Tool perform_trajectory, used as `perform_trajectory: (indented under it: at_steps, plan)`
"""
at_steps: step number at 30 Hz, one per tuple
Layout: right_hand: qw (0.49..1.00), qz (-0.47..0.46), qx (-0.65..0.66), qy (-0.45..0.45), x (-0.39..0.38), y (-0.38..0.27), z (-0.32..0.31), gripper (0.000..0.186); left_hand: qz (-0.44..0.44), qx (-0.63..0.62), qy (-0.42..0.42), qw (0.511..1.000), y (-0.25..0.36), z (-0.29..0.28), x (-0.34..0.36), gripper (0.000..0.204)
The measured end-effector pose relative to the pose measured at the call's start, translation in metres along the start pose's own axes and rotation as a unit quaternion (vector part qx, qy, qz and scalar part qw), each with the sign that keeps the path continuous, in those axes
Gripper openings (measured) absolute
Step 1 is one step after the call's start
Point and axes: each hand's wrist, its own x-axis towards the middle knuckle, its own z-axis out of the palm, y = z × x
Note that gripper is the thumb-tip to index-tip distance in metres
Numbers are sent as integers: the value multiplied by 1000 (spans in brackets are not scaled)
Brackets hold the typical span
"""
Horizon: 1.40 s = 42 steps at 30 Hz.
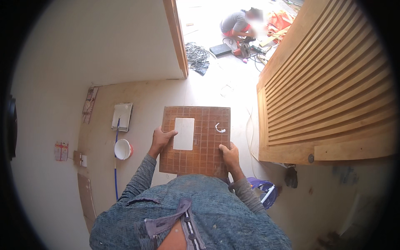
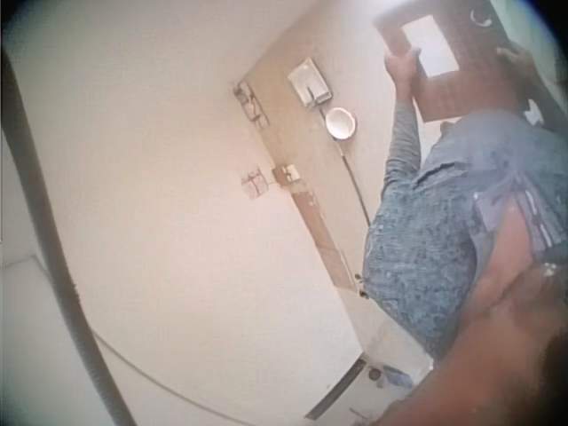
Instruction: The person marks a circular cutout on a square tile using a pipe fitting as a template and a marker. They then move the tile outside and use an angle grinder to cut along the marked line, creating a circular hole in the tile.
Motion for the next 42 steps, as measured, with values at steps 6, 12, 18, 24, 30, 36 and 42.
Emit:
perform_trajectory:
  at_steps: [6,12,18,24,30,36,42]
  plan:
    - [1000,-8,-9,-13,161,-98,-16,29,12,10,17,1000,70,55,150,64]
    - [999,-29,-7,-13,312,-178,-23,29,13,-7,5,1000,154,104,295,56]
    - [999,-39,16,11,459,-228,-16,32,17,-8,-17,1000,218,141,464,62]
    - [996,-42,76,35,577,-292,-16,32,10,-20,-70,997,318,174,598,62]
    - [993,-63,100,23,721,-376,5,32,41,-3,-39,998,363,200,758,62]
    - [996,-67,51,-5,897,-465,34,27,25,-43,-4,999,428,207,905,60]
    - [992,-93,-8,-86,1044,-568,89,26,-2,-63,68,996,487,177,1025,55]
